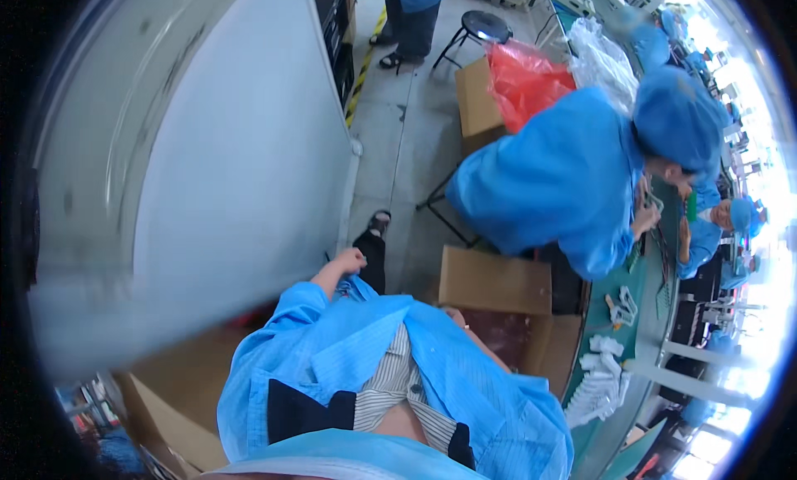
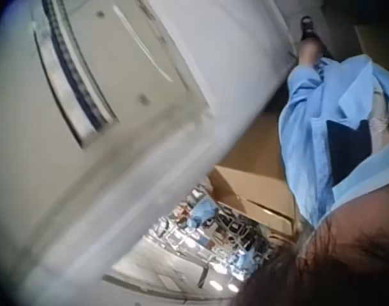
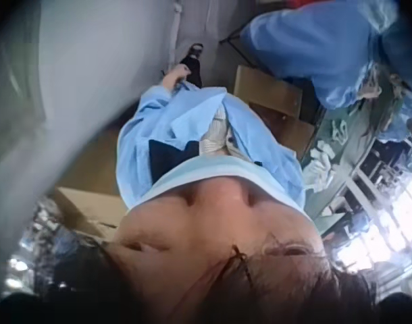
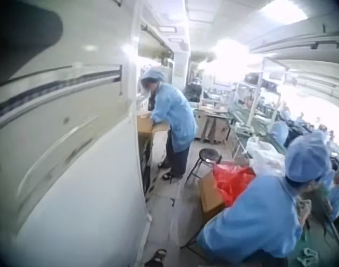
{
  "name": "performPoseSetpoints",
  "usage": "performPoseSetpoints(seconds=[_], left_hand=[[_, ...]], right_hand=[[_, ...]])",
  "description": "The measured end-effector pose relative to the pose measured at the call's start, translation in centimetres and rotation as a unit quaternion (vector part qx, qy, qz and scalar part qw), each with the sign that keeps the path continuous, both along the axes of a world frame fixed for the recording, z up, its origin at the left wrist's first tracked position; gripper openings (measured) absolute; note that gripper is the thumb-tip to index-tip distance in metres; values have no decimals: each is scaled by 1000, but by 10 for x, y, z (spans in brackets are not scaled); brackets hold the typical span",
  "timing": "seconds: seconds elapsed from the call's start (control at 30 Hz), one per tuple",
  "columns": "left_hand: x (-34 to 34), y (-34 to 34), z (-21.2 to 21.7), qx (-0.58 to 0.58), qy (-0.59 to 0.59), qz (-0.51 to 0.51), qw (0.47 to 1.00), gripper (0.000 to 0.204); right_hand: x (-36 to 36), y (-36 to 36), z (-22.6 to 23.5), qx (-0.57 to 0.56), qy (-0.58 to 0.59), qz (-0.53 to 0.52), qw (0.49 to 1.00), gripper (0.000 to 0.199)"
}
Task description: The recorder is taking individual printed circuit boards from a workstation and placing them into clear plastic bags for packaging.
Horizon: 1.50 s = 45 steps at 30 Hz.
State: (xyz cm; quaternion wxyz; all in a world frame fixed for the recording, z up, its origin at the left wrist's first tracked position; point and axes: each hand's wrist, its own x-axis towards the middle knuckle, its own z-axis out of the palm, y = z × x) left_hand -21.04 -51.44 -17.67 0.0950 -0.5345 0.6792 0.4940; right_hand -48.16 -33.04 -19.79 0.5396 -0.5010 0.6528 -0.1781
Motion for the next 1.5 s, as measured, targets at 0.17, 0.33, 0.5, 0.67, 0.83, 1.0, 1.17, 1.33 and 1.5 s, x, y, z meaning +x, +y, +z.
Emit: performPoseSetpoints(seconds=[0.17,0.33,0.5,0.67,0.83,1.0,1.17,1.33,1.5], left_hand=[[-28,-146,22,-40,-36,-52,997,21],[-66,-281,18,-78,-42,10,996,20],[-120,-349,14,-134,-102,-131,977,21],[-261,-334,56,-77,82,-278,954,24],[-353,-343,83,92,102,-397,907,20],[-502,-403,122,321,171,-216,906,16],[-714,-449,156,268,298,-152,903,43],[-857,-502,158,75,319,-145,934,60],[-877,-448,235,135,194,-197,952,60]], right_hand=[[-40,-113,-2,-13,0,-20,1000,24],[-55,-145,18,7,-5,-88,996,24],[-47,-123,37,24,3,-244,970,24],[-75,-127,45,16,25,-324,945,24],[-100,-131,46,21,35,-356,934,23],[-111,-136,60,56,38,-402,913,23],[-114,-169,82,100,46,-486,867,23],[-104,-192,100,135,40,-536,832,23],[-55,-183,107,172,40,-603,778,23]])
